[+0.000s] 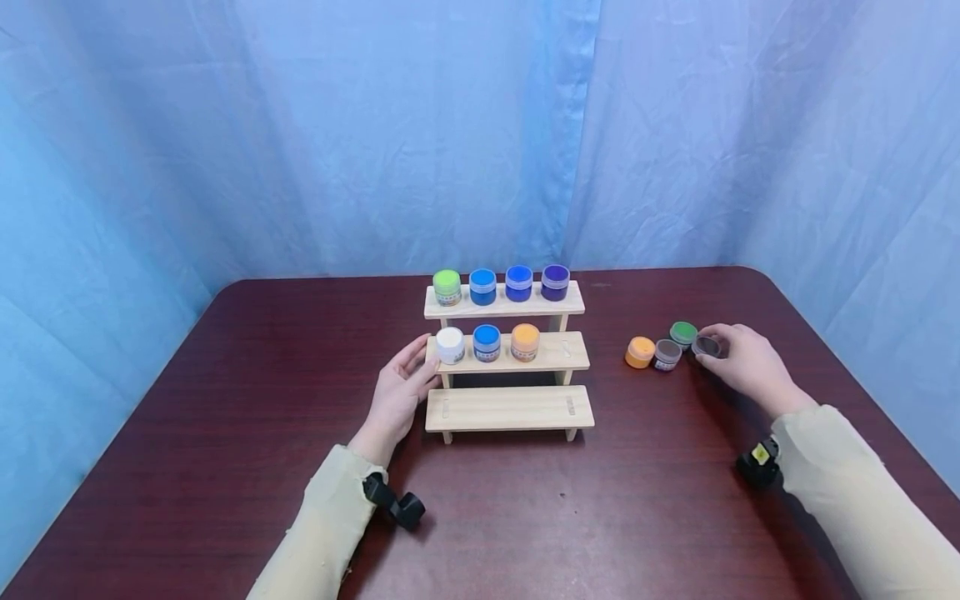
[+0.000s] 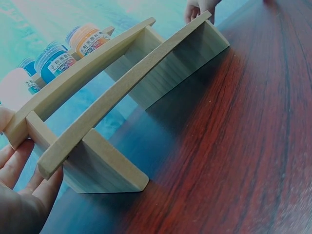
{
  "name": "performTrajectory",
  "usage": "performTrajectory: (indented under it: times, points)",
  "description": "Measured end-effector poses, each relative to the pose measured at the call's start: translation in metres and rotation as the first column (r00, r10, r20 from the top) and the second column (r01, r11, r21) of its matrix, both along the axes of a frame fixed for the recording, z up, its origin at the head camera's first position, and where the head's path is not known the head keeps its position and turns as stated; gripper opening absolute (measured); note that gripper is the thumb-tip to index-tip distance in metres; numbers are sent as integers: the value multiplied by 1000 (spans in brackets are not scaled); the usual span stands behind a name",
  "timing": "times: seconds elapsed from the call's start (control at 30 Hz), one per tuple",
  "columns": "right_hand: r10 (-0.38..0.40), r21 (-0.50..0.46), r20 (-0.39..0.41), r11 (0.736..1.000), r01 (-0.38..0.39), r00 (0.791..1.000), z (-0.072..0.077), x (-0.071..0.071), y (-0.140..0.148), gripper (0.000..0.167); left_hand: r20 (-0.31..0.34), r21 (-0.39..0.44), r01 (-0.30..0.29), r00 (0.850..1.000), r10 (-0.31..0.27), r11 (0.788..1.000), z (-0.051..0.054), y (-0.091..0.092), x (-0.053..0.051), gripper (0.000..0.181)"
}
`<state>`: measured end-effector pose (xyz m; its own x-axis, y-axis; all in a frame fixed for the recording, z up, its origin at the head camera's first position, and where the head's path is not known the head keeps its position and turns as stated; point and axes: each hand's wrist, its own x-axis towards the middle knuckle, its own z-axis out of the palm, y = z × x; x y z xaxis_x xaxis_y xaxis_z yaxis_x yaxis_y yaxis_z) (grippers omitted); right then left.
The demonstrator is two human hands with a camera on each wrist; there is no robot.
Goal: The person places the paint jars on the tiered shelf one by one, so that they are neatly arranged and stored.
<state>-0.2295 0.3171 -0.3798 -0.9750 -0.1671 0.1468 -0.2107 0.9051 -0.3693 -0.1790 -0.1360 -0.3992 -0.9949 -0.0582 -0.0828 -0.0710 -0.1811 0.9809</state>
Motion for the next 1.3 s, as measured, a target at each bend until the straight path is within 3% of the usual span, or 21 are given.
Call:
performTrajectory:
  times: [0.47, 1.3]
  points:
    - [-17, -5, 37, 1000, 17, 999, 4, 2, -3, 30, 7, 4, -2, 1000, 2, 1000, 1, 0, 0, 52]
    - [-37, -56, -73, 998, 33, 997, 15, 16, 0, 28, 7, 9, 3, 1000, -3, 1000, 3, 0, 0, 54]
